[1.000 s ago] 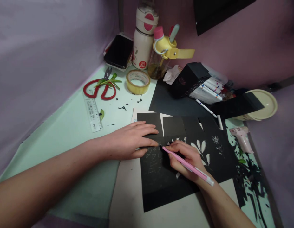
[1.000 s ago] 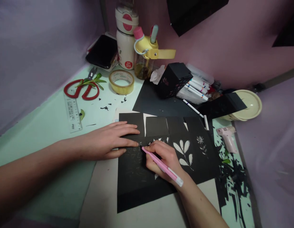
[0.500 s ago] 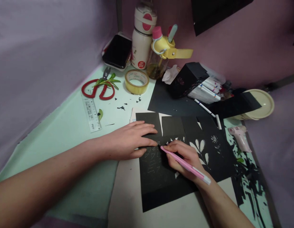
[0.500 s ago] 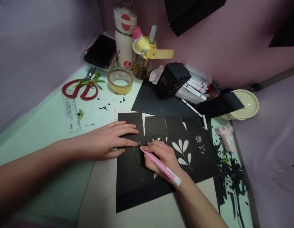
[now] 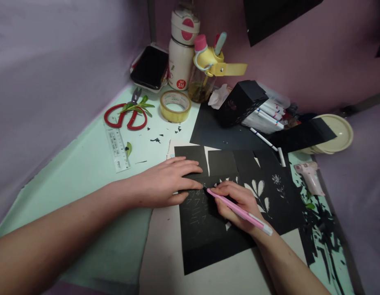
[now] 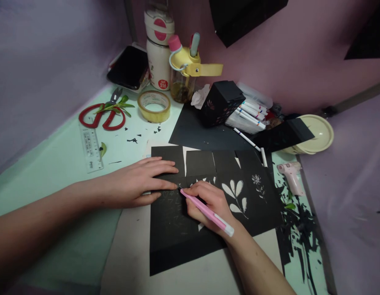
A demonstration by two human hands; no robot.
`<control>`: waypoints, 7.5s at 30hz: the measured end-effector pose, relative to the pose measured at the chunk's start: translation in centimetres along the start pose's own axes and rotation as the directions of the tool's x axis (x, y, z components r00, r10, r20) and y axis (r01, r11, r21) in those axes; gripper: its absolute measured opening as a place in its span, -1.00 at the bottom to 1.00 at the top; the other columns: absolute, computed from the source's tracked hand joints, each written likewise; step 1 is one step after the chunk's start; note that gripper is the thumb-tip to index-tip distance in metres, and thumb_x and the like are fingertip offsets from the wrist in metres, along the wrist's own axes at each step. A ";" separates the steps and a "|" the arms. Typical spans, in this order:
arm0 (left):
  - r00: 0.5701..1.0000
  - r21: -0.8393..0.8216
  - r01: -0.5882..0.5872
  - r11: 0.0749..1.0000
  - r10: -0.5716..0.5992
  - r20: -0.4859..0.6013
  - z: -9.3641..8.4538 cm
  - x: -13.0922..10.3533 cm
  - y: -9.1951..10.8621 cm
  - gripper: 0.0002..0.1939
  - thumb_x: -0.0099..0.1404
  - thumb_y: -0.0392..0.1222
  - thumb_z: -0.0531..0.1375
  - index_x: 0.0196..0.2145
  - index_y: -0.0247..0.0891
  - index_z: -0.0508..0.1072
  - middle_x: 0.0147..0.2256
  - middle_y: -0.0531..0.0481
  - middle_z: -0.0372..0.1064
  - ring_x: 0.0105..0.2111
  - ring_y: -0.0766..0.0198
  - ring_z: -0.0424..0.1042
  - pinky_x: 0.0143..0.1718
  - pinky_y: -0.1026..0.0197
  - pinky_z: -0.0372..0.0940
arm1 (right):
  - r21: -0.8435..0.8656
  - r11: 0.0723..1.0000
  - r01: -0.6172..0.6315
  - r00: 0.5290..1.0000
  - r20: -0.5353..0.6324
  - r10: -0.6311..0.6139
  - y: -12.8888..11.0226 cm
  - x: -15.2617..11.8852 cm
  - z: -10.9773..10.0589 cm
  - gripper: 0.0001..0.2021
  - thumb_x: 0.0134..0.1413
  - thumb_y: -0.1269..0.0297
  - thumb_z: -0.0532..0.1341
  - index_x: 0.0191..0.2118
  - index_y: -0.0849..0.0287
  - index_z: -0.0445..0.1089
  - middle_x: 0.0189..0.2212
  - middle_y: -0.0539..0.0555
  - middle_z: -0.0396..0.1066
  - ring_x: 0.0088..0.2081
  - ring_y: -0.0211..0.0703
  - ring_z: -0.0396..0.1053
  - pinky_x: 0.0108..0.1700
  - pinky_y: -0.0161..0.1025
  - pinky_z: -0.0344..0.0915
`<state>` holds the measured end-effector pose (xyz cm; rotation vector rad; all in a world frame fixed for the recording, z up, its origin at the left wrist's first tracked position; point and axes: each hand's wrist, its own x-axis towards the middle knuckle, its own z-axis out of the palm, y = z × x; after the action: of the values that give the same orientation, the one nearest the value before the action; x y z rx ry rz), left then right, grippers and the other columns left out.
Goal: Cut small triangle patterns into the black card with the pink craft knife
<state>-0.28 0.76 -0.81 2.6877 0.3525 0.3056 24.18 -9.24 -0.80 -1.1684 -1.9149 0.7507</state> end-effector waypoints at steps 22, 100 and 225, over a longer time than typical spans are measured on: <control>1.000 -0.003 0.003 1.000 -0.003 -0.001 -0.1 0.0 0.0 -0.60 0.32 -0.27 0.12 0.10 -0.06 0.44 0.23 -0.12 0.24 0.28 0.00 0.16 0.29 -0.18 0.05 | -0.024 0.999 -0.043 0.999 0.014 0.044 -0.7 0.3 -0.1 -0.89 0.11 0.49 0.24 -0.26 0.18 0.48 -0.41 0.10 0.49 -0.40 -0.17 0.43 -0.35 -0.24 0.35; 1.000 0.026 -0.020 0.999 0.020 0.009 -0.2 -0.1 0.3 -0.60 0.34 -0.25 0.11 0.11 -0.08 0.44 0.23 -0.17 0.22 0.29 0.04 0.13 0.30 -0.17 0.00 | -0.024 0.969 -0.246 0.965 -0.103 0.243 0.0 -0.6 0.8 -0.89 0.19 0.31 0.21 -0.29 0.15 0.48 -0.48 0.00 0.49 -0.52 -0.26 0.39 -0.48 -0.35 0.26; 0.961 -0.108 0.081 0.991 -0.049 0.271 -1.5 0.3 2.5 -0.53 0.19 -0.06 0.36 0.07 0.01 0.49 -0.25 0.00 0.29 -0.18 0.18 0.32 -0.34 0.26 0.12 | -0.228 0.919 -0.322 0.895 -0.390 0.216 -5.6 -4.8 6.1 -0.94 0.17 0.40 0.23 -0.24 0.13 0.43 -0.46 -0.04 0.51 -0.53 -0.31 0.43 -0.44 -0.38 0.36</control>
<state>0.13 -0.78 1.62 2.5513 0.3282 -0.0570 17.92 -16.49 -1.10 -1.6574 -1.6022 0.3654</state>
